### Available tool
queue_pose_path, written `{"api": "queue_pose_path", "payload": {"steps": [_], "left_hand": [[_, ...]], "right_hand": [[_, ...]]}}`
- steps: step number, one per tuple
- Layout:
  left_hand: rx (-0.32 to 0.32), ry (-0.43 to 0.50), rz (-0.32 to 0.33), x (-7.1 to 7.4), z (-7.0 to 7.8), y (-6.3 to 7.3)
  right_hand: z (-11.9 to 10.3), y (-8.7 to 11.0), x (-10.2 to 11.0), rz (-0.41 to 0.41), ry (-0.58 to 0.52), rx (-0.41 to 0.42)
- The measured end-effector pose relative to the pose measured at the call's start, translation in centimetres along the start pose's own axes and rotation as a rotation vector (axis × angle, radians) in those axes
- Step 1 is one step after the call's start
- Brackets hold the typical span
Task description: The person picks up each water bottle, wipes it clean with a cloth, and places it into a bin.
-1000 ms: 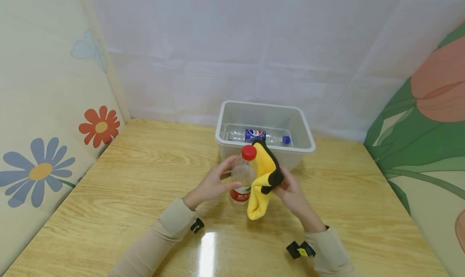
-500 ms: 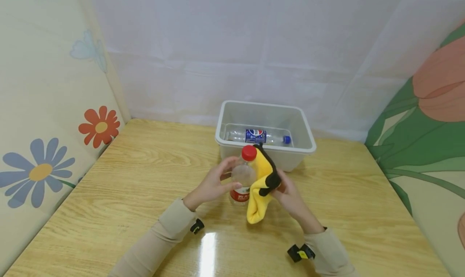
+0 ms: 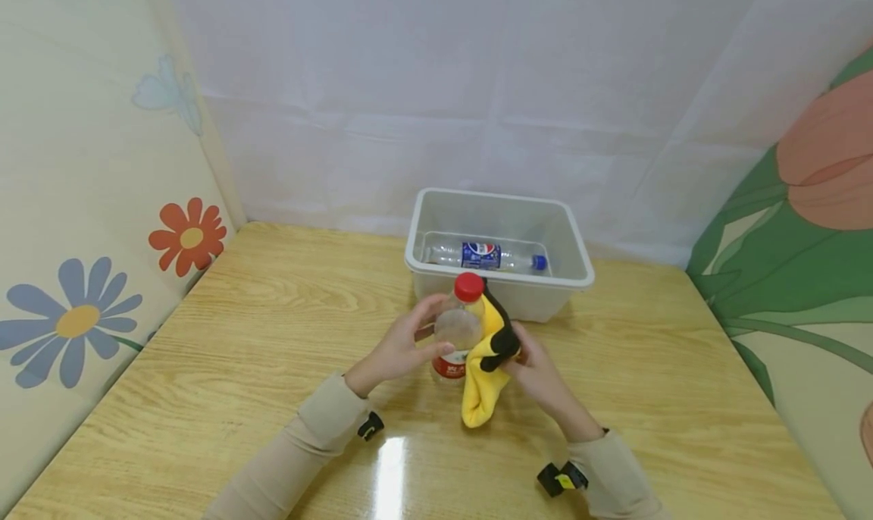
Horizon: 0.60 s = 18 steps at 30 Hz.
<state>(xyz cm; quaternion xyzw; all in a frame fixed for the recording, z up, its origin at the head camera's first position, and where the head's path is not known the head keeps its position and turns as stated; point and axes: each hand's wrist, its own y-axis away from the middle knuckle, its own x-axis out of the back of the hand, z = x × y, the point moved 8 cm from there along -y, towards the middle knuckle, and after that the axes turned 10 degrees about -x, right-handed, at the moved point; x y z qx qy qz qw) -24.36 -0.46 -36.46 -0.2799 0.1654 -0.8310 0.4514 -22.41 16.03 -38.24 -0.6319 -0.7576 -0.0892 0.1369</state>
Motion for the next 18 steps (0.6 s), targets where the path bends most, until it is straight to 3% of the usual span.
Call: {"api": "queue_pose_path", "payload": {"steps": [7,10,12,18], "left_hand": [[0.016,-0.007,-0.003,-0.2,1.5,0.0],[0.037,-0.015,0.003,-0.2,1.1,0.0],[0.044,-0.026,0.017,-0.2,0.1,0.0],[0.055,-0.045,0.049,-0.1,-0.1,-0.2]], "right_hand": [[0.2,0.0,-0.2,0.006,0.064,-0.012],[0.0,0.1,-0.3,0.011,0.076,-0.028],[0.0,0.1,-0.3,0.012,0.084,-0.038],[-0.1,0.2,0.0,0.027,0.100,-0.051]]}}
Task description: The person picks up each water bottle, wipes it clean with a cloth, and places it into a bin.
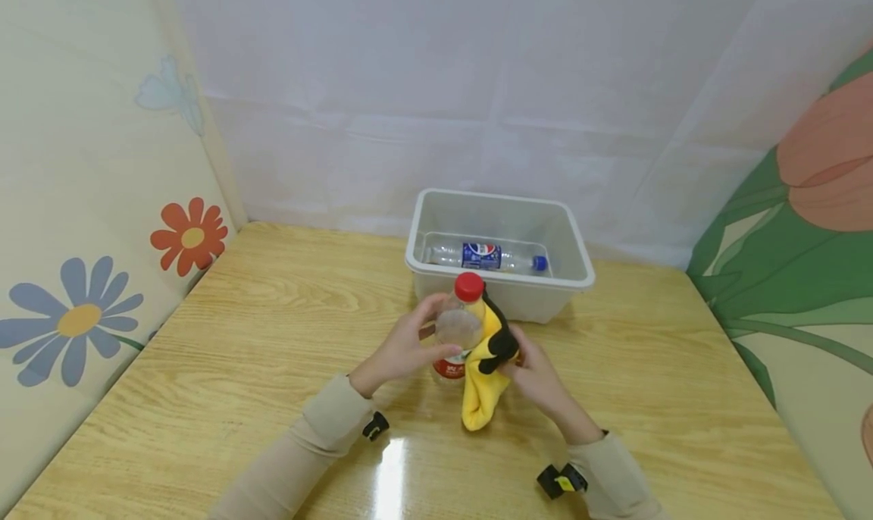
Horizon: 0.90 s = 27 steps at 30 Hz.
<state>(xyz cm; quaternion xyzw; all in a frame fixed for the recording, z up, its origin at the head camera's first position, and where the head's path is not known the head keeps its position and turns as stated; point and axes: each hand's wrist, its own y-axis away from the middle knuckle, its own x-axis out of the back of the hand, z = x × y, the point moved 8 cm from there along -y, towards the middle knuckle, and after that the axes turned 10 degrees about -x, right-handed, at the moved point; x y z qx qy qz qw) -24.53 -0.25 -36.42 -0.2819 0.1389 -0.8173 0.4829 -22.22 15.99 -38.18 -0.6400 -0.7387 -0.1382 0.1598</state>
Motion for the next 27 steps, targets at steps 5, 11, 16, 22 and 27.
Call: {"api": "queue_pose_path", "payload": {"steps": [5,11,16,22,27], "left_hand": [[-0.002,0.011,-0.004,0.0,0.2,-0.1],[0.005,0.014,-0.008,-0.1,0.2,0.0],[0.021,0.011,-0.015,-0.1,0.0,0.0],[0.022,0.013,-0.013,-0.1,0.1,0.1],[0.006,-0.001,-0.008,0.0,0.3,0.1]], "right_hand": [[0.1,0.1,0.3,0.030,0.012,0.008],[-0.1,0.3,0.8,0.048,0.014,0.034],[-0.8,0.9,1.5,0.068,0.014,0.060],[-1.8,1.7,2.2,0.100,0.002,0.124],[-2.6,2.1,2.8,0.110,-0.056,0.181]]}}
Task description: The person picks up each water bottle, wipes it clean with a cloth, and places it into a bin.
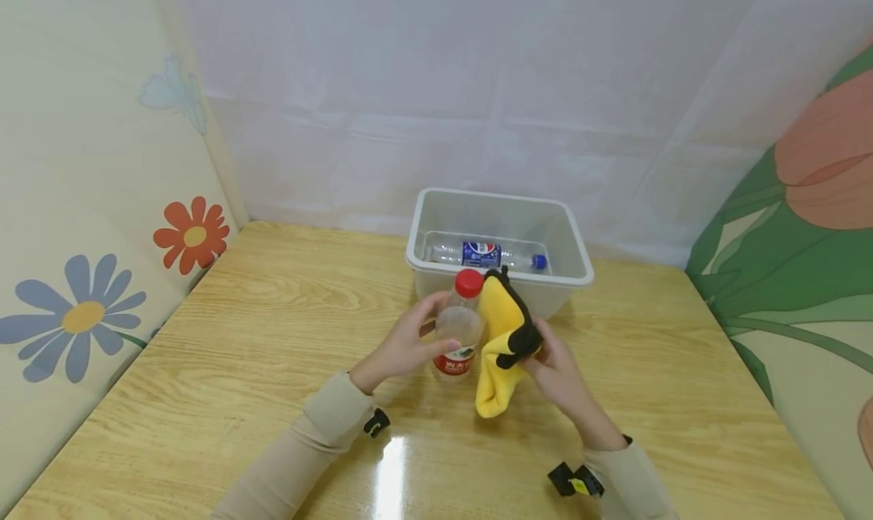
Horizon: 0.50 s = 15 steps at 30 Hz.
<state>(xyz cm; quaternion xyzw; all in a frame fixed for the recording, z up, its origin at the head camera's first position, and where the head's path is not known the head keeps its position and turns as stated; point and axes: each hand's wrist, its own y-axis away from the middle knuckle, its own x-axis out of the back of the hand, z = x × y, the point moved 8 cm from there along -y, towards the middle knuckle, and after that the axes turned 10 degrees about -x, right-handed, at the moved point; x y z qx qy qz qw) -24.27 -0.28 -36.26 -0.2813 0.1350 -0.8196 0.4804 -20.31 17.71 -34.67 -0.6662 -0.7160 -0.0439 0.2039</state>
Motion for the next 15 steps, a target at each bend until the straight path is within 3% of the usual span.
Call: {"api": "queue_pose_path", "payload": {"steps": [6,15], "left_hand": [[-0.010,-0.023,0.005,0.0,0.0,-0.1],[-0.032,-0.051,0.030,0.1,0.2,-0.1]], "right_hand": [[-1.0,0.1,0.5,0.006,-0.002,0.061],[-1.7,-0.1,1.0,0.017,-0.043,0.076]]}}
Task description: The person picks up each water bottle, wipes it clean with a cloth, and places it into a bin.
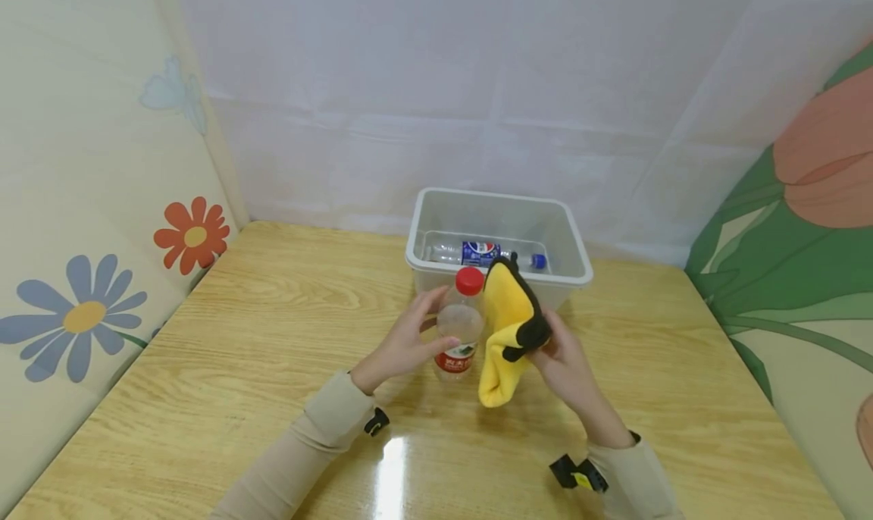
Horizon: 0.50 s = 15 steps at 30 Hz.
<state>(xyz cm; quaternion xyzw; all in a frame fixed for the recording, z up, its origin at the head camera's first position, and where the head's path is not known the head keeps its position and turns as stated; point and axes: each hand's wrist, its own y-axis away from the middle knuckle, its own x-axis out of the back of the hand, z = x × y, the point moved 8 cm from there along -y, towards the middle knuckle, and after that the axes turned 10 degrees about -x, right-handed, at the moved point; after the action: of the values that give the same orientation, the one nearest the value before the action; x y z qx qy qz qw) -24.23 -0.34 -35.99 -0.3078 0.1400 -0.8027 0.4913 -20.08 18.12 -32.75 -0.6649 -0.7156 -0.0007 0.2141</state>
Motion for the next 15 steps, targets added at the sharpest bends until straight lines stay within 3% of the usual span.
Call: {"api": "queue_pose_path", "payload": {"steps": [15], "left_hand": [[-0.065,-0.005,-0.007,0.2,0.3,-0.1]], "right_hand": [[-1.1,-0.2,0.2,-0.003,-0.073,0.060]]}}
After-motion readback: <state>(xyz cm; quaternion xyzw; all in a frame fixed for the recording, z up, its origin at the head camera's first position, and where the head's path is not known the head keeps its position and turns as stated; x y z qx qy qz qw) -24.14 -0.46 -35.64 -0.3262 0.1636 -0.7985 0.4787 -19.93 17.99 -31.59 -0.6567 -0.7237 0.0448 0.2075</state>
